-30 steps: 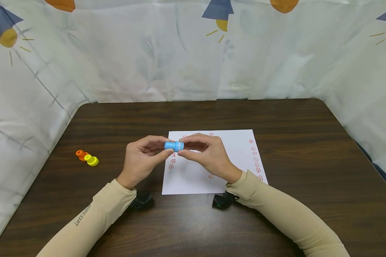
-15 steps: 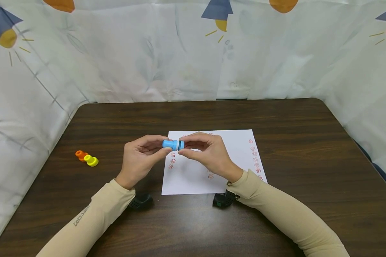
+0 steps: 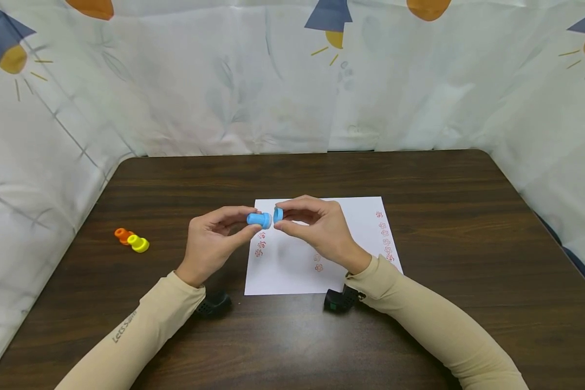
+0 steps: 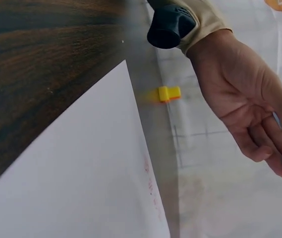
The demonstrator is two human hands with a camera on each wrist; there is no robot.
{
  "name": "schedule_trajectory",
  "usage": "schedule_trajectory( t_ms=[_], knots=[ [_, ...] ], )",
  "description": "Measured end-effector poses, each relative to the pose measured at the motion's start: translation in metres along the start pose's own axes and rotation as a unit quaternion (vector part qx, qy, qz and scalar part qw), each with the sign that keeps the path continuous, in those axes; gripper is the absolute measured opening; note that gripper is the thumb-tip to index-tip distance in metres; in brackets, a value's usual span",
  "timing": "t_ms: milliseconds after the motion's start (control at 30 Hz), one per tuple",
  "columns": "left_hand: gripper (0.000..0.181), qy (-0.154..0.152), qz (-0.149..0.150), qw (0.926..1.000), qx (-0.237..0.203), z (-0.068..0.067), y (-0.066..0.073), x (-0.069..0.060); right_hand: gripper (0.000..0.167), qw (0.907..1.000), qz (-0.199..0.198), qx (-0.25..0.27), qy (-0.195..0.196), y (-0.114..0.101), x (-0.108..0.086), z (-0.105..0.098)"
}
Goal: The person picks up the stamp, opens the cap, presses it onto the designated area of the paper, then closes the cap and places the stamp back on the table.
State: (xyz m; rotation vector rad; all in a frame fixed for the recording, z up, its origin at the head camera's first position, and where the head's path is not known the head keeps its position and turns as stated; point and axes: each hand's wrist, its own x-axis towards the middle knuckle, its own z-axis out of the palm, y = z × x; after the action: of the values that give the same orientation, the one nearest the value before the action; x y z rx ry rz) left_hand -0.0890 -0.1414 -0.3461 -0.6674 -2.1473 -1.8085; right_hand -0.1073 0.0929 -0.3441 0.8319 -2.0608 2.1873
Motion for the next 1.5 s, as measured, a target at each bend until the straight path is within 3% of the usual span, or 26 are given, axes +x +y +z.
schedule_trajectory(
  t_ms=[300, 600, 767, 1000, 1233, 1500],
  knots=[
    [0.036, -0.014, 0.015, 0.9993, 0.030, -0.004, 0.001, 0.002, 0.032, 0.9997, -0.019, -0.002, 0.015, -0.007, 0.005, -0.006],
    [0.034, -0.056, 0.008, 0.9959, 0.071, -0.007, -0.001, 0.002, 0.033, 0.9989, -0.033, -0.010, 0.033, -0.014, 0.005, -0.016],
    [0.035, -0.067, 0.002, 0.9892, 0.131, -0.011, 0.001, 0.002, 0.034, 0.9987, -0.032, -0.019, 0.036, -0.018, 0.004, -0.021],
    [0.032, -0.085, -0.003, 0.9742, 0.209, -0.014, 0.002, -0.003, 0.034, 0.9985, -0.023, -0.030, 0.039, -0.022, 0.001, -0.026],
    [0.032, -0.096, 0.007, 0.9675, 0.234, -0.017, 0.002, -0.007, 0.033, 0.9983, -0.021, -0.038, 0.040, -0.022, -0.001, -0.033],
    [0.028, -0.118, -0.012, 0.9605, 0.252, -0.023, 0.001, -0.012, 0.032, 0.9975, -0.026, -0.046, 0.047, -0.023, -0.004, -0.041]
  ],
)
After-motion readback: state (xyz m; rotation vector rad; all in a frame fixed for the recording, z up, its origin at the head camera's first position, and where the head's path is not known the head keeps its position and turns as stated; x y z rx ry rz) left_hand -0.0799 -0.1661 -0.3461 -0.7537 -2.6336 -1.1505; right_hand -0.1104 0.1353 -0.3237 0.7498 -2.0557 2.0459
